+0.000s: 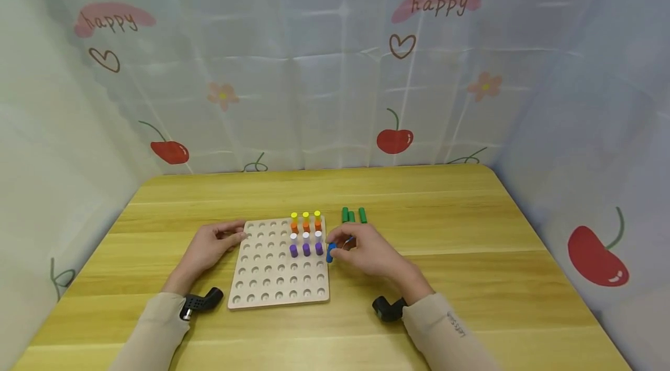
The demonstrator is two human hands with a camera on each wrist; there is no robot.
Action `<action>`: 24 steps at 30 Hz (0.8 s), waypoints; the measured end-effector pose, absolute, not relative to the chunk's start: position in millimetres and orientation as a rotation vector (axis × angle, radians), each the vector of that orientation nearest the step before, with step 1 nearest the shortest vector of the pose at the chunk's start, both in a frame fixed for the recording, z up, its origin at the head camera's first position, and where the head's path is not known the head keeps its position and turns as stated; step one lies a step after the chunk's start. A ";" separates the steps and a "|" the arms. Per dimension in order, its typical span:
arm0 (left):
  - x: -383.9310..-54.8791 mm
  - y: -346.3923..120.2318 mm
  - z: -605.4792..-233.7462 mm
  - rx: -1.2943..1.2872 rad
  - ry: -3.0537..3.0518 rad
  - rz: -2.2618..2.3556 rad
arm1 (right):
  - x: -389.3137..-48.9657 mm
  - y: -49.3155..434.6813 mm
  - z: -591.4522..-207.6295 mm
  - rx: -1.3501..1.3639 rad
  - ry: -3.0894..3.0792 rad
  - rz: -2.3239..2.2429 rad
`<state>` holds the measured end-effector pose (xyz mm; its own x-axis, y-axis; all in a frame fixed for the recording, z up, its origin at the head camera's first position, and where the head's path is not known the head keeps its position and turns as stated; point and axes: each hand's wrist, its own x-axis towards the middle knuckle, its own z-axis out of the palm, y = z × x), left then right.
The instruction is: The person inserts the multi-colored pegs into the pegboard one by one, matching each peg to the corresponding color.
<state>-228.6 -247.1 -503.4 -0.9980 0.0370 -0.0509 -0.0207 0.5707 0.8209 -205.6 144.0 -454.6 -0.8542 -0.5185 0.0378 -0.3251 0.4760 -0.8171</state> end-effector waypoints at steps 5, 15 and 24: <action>-229.3 -248.8 -503.6 0.025 2.741 1.421 | -203.6 129.3 -455.5 -0.788 2.465 -1.335; -228.5 -247.8 -501.5 0.039 2.721 1.462 | -199.4 111.0 -455.5 -0.794 2.488 -1.318; -229.4 -248.0 -502.2 0.055 2.737 1.445 | -194.3 91.6 -451.7 -0.785 2.505 -1.345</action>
<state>-229.4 -248.0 -502.2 -0.9983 0.0529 -0.0243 0.0097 0.5635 0.8261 -194.3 91.6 -451.7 -0.8412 -0.5350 0.0780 -0.3606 0.4477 -0.8183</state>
